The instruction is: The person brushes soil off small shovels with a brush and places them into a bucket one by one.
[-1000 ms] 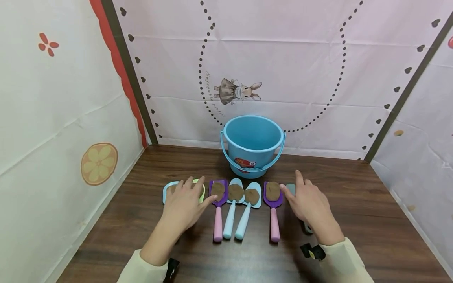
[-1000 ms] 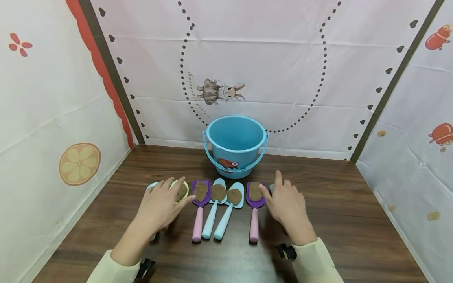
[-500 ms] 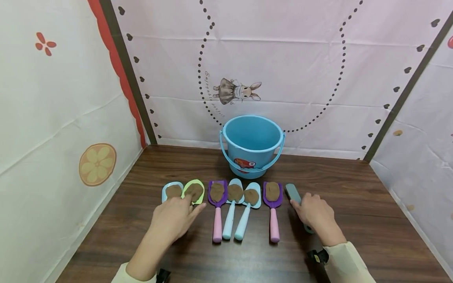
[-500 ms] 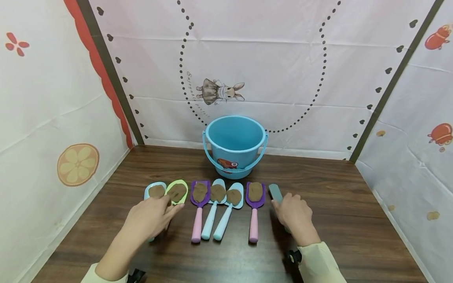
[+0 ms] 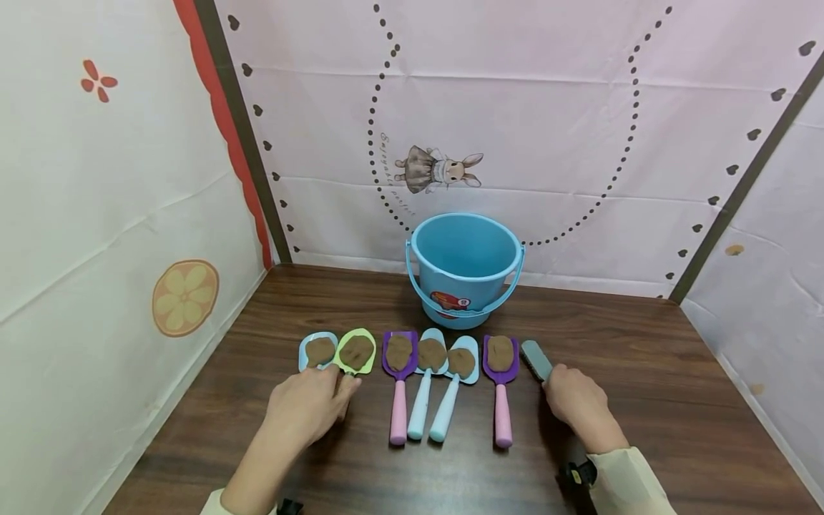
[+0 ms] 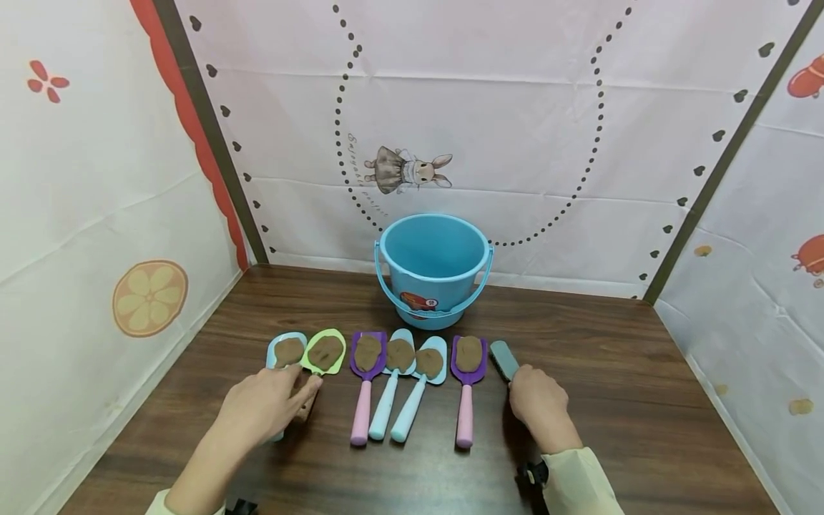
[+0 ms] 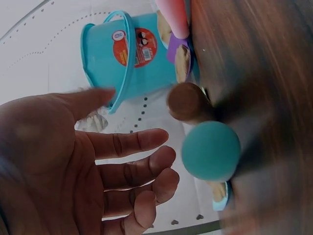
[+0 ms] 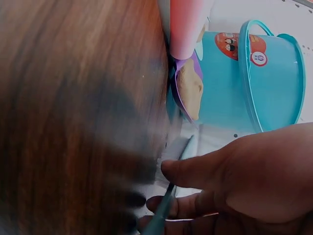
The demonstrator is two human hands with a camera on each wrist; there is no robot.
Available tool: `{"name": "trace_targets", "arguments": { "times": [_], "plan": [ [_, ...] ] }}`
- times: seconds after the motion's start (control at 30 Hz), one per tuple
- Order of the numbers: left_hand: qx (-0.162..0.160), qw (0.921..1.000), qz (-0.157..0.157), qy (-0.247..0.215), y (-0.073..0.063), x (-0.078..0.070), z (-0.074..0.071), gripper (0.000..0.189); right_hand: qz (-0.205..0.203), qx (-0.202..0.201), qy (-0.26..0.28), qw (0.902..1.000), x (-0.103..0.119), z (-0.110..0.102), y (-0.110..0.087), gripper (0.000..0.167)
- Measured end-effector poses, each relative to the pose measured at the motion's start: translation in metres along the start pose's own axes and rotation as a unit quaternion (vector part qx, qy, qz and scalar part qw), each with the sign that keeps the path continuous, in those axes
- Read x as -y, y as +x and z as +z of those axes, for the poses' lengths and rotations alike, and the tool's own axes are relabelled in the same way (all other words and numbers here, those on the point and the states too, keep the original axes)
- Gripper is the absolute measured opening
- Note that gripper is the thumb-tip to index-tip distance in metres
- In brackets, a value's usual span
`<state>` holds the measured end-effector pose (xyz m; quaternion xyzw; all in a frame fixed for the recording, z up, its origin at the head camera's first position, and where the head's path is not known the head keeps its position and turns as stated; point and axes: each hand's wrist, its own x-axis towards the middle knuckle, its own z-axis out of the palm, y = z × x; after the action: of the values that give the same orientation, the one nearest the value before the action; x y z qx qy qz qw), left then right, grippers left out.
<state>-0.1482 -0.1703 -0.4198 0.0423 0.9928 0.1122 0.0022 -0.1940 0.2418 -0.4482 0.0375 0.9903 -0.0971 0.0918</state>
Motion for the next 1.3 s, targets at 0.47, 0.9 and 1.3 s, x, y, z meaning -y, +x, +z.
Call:
{"name": "trace_targets", "arguments": {
  "times": [0.47, 0.9, 1.3],
  "plan": [
    [0.026, 0.9987, -0.044, -0.006, 0.006, 0.019, 0.007, 0.028, -0.029, 0.013, 0.049, 0.9983, -0.02, -0.02, 0.001, 0.024],
    [0.068, 0.9949, -0.073, 0.014, 0.018, 0.04, 0.015, 0.043, -0.089, -0.127, 0.087, 0.9841, 0.017, -0.058, -0.033, 0.023],
    [0.13, 0.9865, -0.099, 0.015, 0.03, 0.046, 0.021, 0.039, -0.133, -0.126, 0.107, 0.9772, 0.07, -0.06, -0.053, 0.023]
  ]
}}
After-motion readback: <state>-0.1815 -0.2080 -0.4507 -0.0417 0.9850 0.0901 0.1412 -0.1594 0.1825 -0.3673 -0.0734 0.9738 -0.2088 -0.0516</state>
